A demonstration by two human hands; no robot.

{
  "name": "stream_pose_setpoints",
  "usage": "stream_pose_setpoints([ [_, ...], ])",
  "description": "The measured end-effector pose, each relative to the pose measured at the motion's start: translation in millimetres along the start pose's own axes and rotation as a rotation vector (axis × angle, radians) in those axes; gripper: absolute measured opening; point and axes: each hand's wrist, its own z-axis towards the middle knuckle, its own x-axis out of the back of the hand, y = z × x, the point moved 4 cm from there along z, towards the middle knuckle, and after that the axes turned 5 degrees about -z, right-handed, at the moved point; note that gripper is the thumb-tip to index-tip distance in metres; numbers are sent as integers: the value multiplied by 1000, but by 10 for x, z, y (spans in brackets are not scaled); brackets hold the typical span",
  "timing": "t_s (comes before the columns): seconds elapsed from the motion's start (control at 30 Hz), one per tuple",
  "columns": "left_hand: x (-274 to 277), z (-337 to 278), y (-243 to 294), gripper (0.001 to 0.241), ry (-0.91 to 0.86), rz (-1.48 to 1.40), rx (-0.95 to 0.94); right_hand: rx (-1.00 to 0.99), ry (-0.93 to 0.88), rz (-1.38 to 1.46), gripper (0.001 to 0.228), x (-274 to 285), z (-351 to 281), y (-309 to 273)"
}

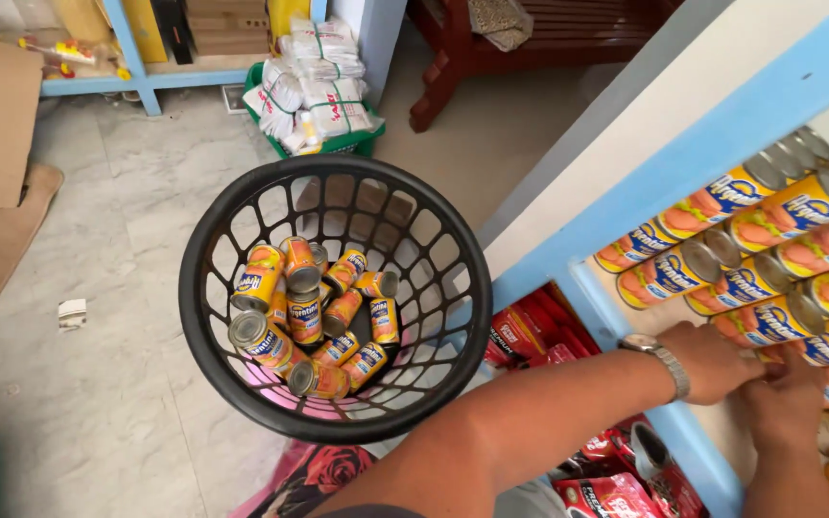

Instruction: Organizing and arranging canned goods on a grocery store shelf.

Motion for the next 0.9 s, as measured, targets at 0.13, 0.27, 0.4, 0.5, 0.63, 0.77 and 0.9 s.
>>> stream_pose_setpoints([
  [0.13,-79,27,-119,41,20,-30,-4,64,-13,132,42,-56,53,-127],
  [0.27,-174,45,-130,37,54,-45,-72,-61,-60,213,52,-113,56,202],
  [0.4,-61,-55,-55,33,75,-23,-168,-57,-22,190,71,-32,-58,201],
  [0.5,63,-120,-29,33,50,28,-194,-12,17,210,68,-38,-97,142],
  [0.63,203,-187,76,40,26,18,-308,-53,55,263,68,245,-153,-498],
  [0.77,303,-210,107,44,-64,52,-294,-99,38,202,65,270,-167,-546],
  [0.9,367,-200,158,61,-127,30,-297,-135,32,234,67,248,-171,-502],
])
